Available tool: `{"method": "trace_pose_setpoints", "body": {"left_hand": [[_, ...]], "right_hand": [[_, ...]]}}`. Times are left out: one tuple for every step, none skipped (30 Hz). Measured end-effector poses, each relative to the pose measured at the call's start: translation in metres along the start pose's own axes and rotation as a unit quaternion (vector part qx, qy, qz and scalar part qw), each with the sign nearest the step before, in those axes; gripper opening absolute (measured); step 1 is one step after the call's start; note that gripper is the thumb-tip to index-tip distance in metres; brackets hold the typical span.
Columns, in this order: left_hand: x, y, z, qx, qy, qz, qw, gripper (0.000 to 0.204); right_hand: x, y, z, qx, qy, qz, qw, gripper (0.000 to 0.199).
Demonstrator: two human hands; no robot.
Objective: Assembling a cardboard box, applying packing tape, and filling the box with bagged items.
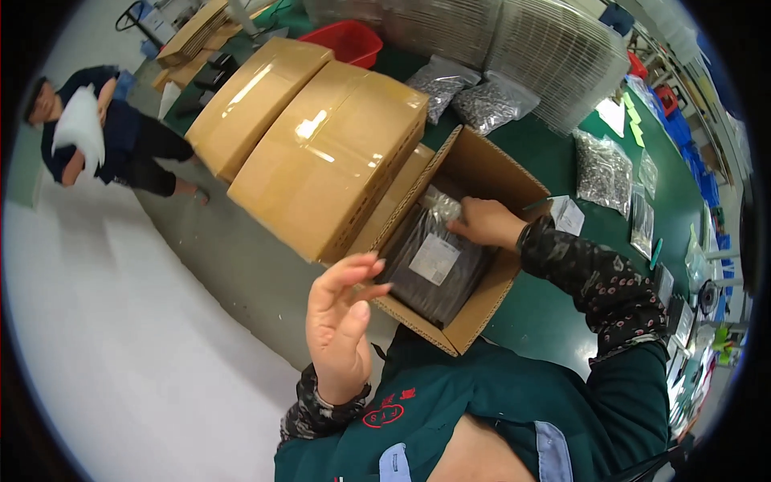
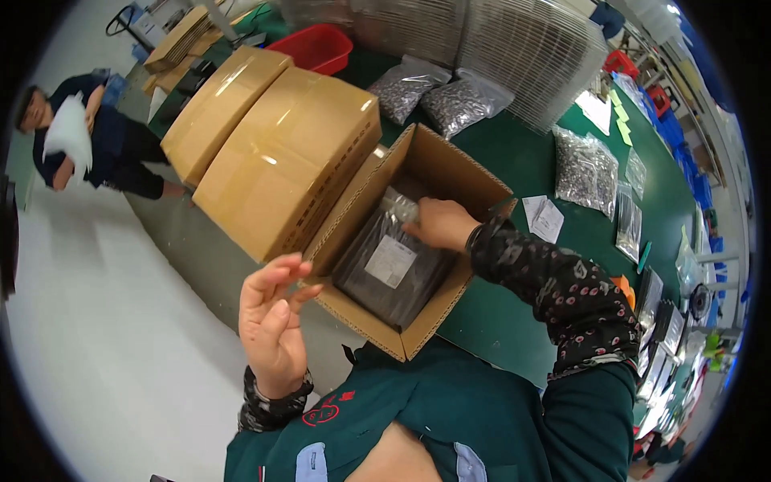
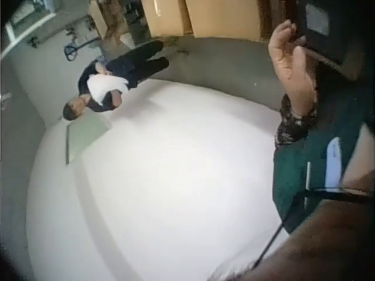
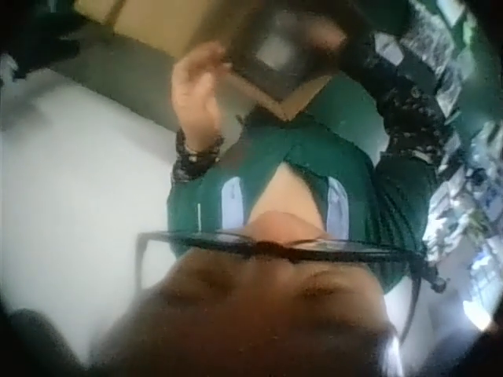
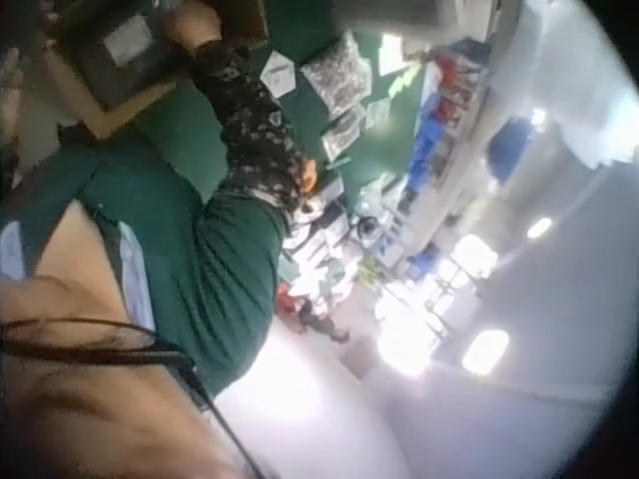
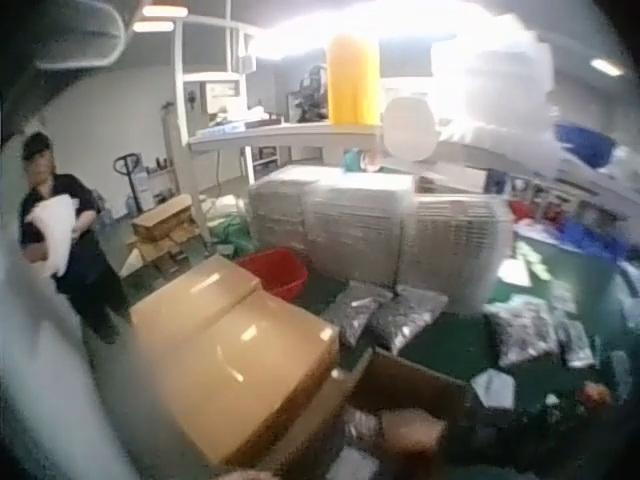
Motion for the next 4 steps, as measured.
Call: {"method": "trace_pose_setpoints", "body": {"left_hand": [[-0.006, 0.007, 0.01, 0.084, -0.045, -0.003, 0.995, 0.035], [-0.011, 0.012, 0.02, 0.17, -0.087, -0.008, 0.982, 0.034], [-0.016, 0.019, 0.025, 0.21, -0.089, -0.02, 0.973, 0.035], [-0.024, 0.024, 0.032, 0.252, -0.093, -0.037, 0.962, 0.036]], "right_hand": [[-0.008, 0.003, 0.002, -0.031, -0.003, 0.004, 0.999, 0.05], [-0.013, 0.005, 0.005, -0.061, -0.006, 0.009, 0.998, 0.05], [-0.025, 0.013, 0.022, -0.15, -0.094, 0.048, 0.983, 0.049], [-0.044, 0.028, 0.041, -0.24, -0.18, 0.089, 0.95, 0.048]]}}
Point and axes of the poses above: each hand's wrist, its own x-axis towards the middle knuckle, its own z-axis out of the back of the hand, y = z × x, the point moved 6 cm from there along x, towards the middle knuckle, and after that the axes turned 3 degrees about -x, right-handed, at the moved point
